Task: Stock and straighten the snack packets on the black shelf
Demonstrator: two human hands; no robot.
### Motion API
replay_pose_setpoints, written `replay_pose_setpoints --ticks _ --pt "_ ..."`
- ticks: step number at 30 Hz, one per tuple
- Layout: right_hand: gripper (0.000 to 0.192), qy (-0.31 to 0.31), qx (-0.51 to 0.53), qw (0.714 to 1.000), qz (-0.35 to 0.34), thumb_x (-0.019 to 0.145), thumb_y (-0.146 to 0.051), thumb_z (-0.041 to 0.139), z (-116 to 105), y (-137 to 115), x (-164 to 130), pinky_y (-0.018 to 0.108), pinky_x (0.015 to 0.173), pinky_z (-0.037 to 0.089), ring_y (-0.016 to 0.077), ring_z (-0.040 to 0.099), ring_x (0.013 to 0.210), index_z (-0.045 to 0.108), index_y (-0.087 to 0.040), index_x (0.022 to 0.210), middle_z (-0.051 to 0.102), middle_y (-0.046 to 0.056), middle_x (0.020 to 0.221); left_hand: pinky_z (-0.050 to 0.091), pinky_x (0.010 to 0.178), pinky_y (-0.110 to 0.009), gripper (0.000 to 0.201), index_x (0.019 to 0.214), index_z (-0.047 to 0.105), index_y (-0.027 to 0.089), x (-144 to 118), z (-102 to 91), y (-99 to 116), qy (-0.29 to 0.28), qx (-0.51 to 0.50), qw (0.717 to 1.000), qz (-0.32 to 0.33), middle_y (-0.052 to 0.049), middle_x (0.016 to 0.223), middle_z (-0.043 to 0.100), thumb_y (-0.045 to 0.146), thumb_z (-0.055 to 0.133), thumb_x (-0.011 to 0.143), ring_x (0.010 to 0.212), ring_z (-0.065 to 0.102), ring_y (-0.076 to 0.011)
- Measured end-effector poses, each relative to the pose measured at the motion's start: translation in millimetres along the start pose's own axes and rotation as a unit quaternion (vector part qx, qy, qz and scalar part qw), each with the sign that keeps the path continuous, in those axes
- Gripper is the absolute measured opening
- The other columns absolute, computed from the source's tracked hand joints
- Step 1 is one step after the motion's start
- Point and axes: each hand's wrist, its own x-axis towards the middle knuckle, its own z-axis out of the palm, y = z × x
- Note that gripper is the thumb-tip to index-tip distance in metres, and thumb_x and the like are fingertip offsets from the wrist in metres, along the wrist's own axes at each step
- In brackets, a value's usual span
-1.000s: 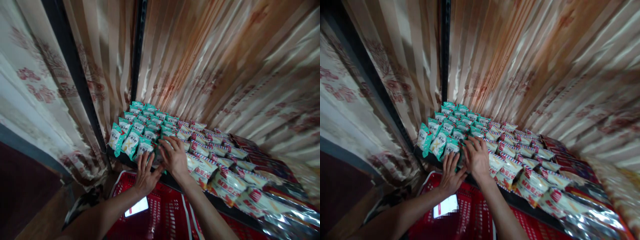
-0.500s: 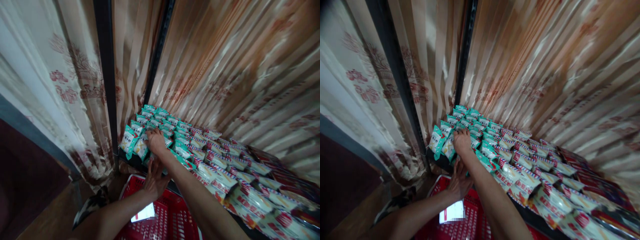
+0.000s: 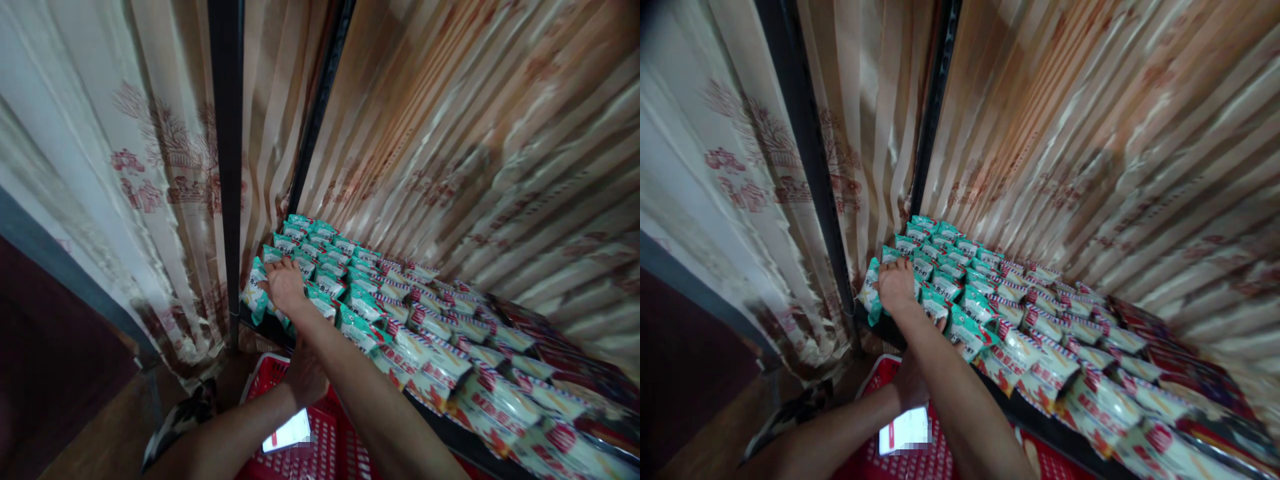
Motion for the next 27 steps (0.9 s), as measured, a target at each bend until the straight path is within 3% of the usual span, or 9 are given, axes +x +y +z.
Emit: replay_pose_setpoints --ticks 6,9,13,17,22,27 --pt "0.037 0.004 0.016 1.0 0.015 0.084 -0.038 0.055 3.3 5.4 4.7 0.041 0.09 0.034 0.0288 0.048 0.108 0.058 -0.014 0.113 0.064 0.014 0.107 0.027 0.11 -0.05 0.046 0.133 0.047 0.029 5.1 -3.9 1.2 0.022 -0.021 1.0 -0.005 -0.003 0.142 0.042 0.031 0.045 0.088 0.133 0.031 -0.0296" --pt "0.046 0.063 0.076 0.995 0.025 0.087 -0.04 0.05 -0.6 17.8 -18.0 0.041 0.096 0.034 0.0262 0.043 0.116 0.05 -0.017 0.126 0.058 0.011 0.122 0.017 0.112 -0.054 0.045 0.132 0.047 0.03 6.3 6.1 0.4 0.029 -0.032 0.999 0.001 -0.004 0.137 0.047 0.03 0.048 0.087 0.133 0.03 -0.0308" --pt "0.035 0.212 0.136 0.965 0.068 0.09 -0.031 0.046 -1.6 39.4 -84.9 0.039 0.103 0.033 0.0214 0.035 0.125 0.054 -0.02 0.122 0.049 0.008 0.133 0.012 0.113 -0.053 0.051 0.138 0.039 0.023 4.1 9.4 -0.1 0.03 -0.025 0.999 -0.02 -0.008 0.14 0.043 0.029 0.046 0.088 0.136 0.023 -0.0308" --pt "0.032 0.328 0.093 0.925 0.17 0.088 -0.025 0.048 18.3 65.4 -178.0 0.048 0.101 0.035 0.0239 0.037 0.125 0.055 -0.024 0.119 0.043 0.008 0.137 0.013 0.11 -0.057 0.059 0.141 0.033 0.028 1.1 -5.3 2.5 0.028 -0.028 0.999 -0.007 -0.01 0.152 0.02 0.026 0.053 0.085 0.139 0.013 -0.034" --pt "0.035 0.307 0.051 0.911 0.27 0.088 -0.025 0.049 59.3 95.2 -263.5 0.051 0.096 0.04 0.028 0.037 0.126 0.054 -0.027 0.122 0.032 0.01 0.143 0.014 0.108 -0.06 0.059 0.14 0.032 0.035 -3.5 -14.3 14.1 0.049 -0.03 0.998 -0.018 -0.007 0.155 0.0 0.024 0.052 0.086 0.139 0.01 -0.0371" --pt "0.039 0.276 0.121 0.921 0.246 0.09 -0.022 0.044 77.5 110.6 -279.7 0.048 0.099 0.039 0.0268 0.035 0.13 0.05 -0.024 0.129 0.031 0.012 0.145 0.013 0.109 -0.06 0.059 0.139 0.034 0.036 -18.7 -11.5 24.9 0.052 -0.012 0.999 -0.008 -0.005 0.155 0.001 0.027 0.054 0.085 0.138 0.013 -0.037"
